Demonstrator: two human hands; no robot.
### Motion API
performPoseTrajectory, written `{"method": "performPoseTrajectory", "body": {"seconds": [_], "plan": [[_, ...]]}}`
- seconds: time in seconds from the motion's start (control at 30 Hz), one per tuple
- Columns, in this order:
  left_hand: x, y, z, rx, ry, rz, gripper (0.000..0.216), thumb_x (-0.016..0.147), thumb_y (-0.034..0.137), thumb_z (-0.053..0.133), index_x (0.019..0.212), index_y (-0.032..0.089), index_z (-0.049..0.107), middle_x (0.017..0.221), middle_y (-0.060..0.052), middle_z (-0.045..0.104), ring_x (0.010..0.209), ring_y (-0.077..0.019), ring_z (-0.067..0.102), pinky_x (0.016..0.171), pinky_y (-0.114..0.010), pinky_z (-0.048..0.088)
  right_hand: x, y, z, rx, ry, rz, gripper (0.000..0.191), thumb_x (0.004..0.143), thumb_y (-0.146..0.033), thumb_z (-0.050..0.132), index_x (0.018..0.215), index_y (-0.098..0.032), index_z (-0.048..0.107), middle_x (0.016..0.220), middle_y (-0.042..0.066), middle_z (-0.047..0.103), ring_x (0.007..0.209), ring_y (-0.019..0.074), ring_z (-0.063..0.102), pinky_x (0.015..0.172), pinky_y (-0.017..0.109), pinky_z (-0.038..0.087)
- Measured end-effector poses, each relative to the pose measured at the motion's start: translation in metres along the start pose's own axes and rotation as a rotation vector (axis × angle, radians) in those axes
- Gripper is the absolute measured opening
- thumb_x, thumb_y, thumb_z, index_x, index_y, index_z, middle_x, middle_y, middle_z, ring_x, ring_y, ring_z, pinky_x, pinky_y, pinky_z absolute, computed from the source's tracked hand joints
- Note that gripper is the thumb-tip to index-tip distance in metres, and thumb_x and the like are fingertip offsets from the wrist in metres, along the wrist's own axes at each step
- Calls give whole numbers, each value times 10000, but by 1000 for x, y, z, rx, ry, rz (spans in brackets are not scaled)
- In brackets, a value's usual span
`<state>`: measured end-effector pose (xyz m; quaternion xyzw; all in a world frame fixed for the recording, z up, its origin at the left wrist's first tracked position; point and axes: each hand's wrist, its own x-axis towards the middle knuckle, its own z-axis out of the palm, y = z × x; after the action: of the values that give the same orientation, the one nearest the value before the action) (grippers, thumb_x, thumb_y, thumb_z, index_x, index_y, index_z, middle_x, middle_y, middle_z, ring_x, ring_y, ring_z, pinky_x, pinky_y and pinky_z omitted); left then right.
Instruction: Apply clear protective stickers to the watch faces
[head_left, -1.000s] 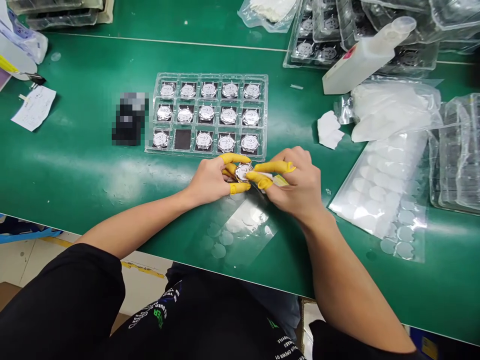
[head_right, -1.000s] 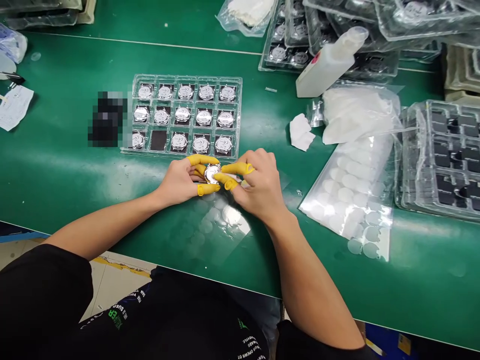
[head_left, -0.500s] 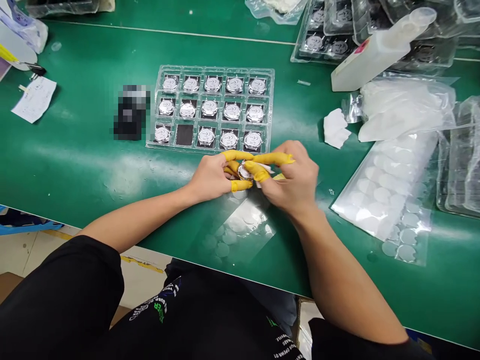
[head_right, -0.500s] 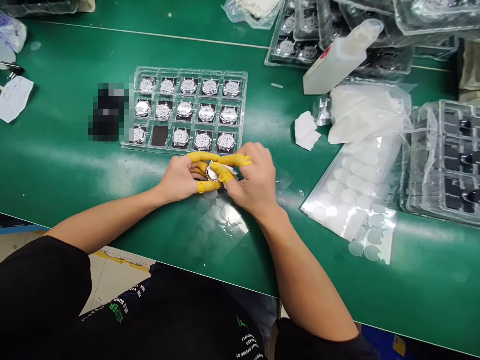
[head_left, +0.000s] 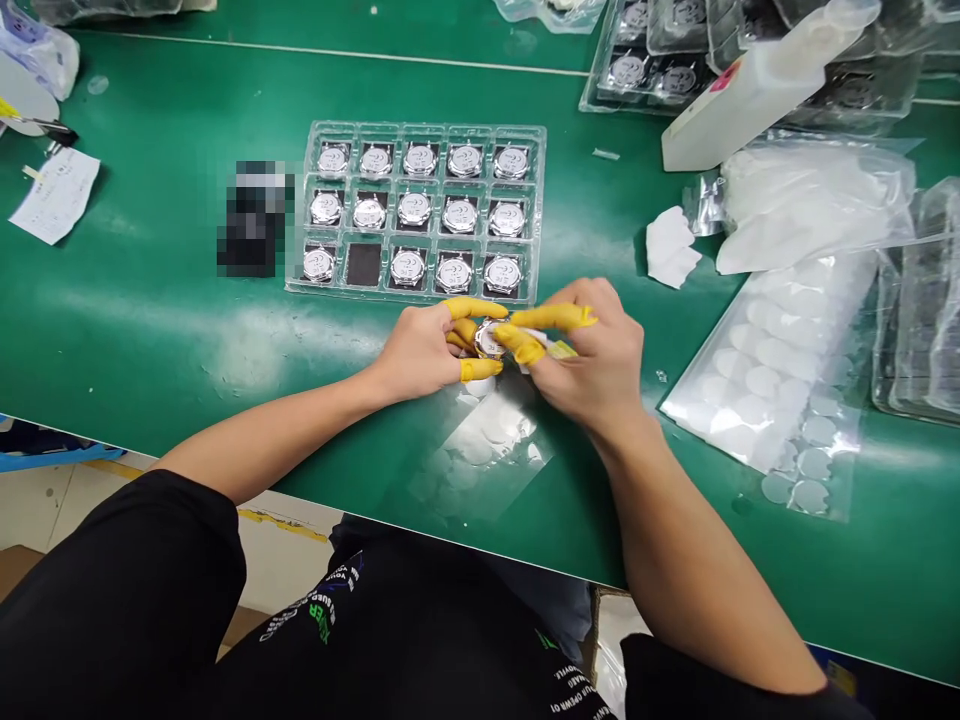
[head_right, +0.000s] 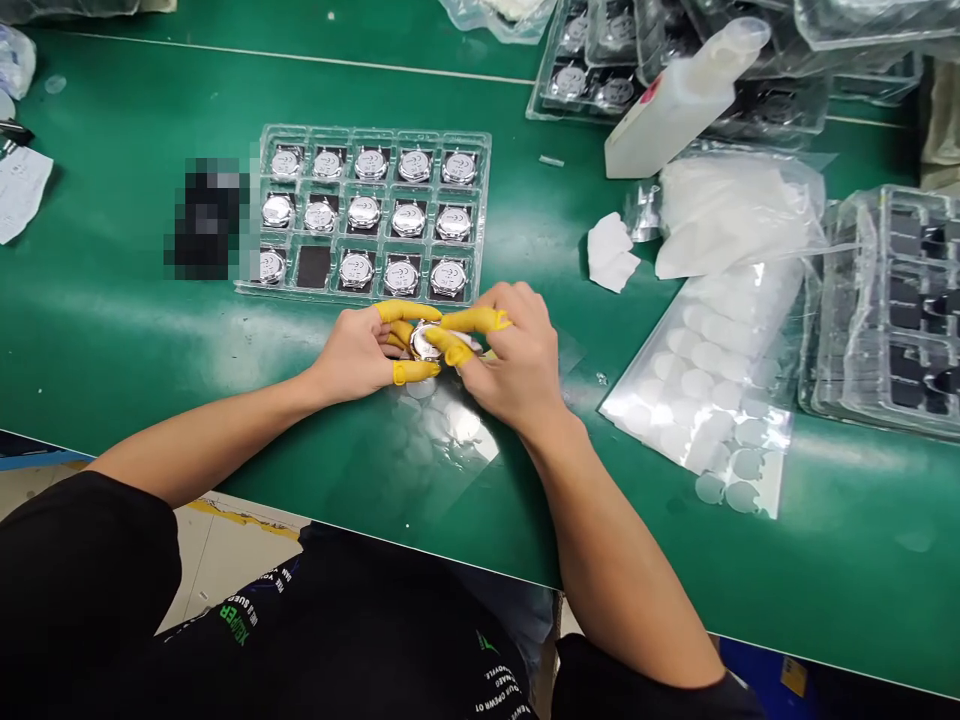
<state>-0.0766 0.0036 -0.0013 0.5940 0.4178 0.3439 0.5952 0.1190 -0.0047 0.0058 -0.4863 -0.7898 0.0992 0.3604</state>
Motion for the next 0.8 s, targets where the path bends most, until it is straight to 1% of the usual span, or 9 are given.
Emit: {"method": "performPoseTrajectory", "body": {"seconds": [0.13,0.2,0.27,0.37,0.43,0.5,0.6,0.7,0.8], "plan": [[0,0,1,8,10,-8,574,689,191,872,1247,175,741,896,-19,784,791,-135,727,778,-282,643,0,9,-1,-12,36,-16,283,1018,-484,600,914,-252,724,839,72,633,799,229,567,743,428,424],[-1,-1,1,2,27,-1,592,696,216,880,1268,179,732,885,-15,777,802,-134,726,800,-289,654,-1,21,-9,-67,64,52,265,1016,-477,626,942,-244,730,877,93,650,868,251,579,773,439,429],[-2,-1,1,12,41,34,582,712,224,875,1275,192,732,885,-7,772,833,-136,733,874,-316,668,-4,33,-21,-110,80,120,270,1029,-483,618,988,-245,741,963,127,687,960,276,583,830,468,434],[-4,-2,2,48,55,103,557,735,239,869,1276,215,736,920,-2,782,884,-149,753,974,-361,669,-8,38,-38,-61,8,155,267,1050,-462,569,1116,-262,734,1106,136,743,1065,300,604,886,506,423],[-5,-3,2,49,54,142,565,744,262,873,1289,225,730,946,-2,789,907,-158,764,984,-365,671,-9,31,-43,18,-122,145,237,1000,-437,621,1133,-273,729,1065,92,770,1032,294,643,873,496,422],[-6,-4,1,44,37,184,560,752,278,872,1290,227,728,960,-3,793,917,-159,771,976,-352,674,-9,20,-43,87,-226,129,169,931,-396,672,1016,-266,739,955,51,771,951,276,671,851,469,425],[-6,-5,0,86,7,230,541,764,287,866,1285,228,733,1044,-15,806,927,-155,774,981,-338,671,-8,10,-39,116,-214,138,120,897,-348,668,902,-251,736,858,36,753,867,256,686,851,458,428],[-6,-4,-1,156,5,259,530,766,299,869,1278,237,743,1154,-26,808,950,-156,773,991,-337,668,-8,11,-38,79,-169,155,149,906,-361,661,954,-250,750,871,41,757,851,250,693,879,468,417],[-6,-3,-2,173,-3,269,522,768,297,865,1274,238,749,1167,-25,811,955,-155,775,980,-323,670,-9,14,-39,47,-192,129,148,932,-368,643,965,-257,735,885,37,760,832,235,676,869,458,395]]}}
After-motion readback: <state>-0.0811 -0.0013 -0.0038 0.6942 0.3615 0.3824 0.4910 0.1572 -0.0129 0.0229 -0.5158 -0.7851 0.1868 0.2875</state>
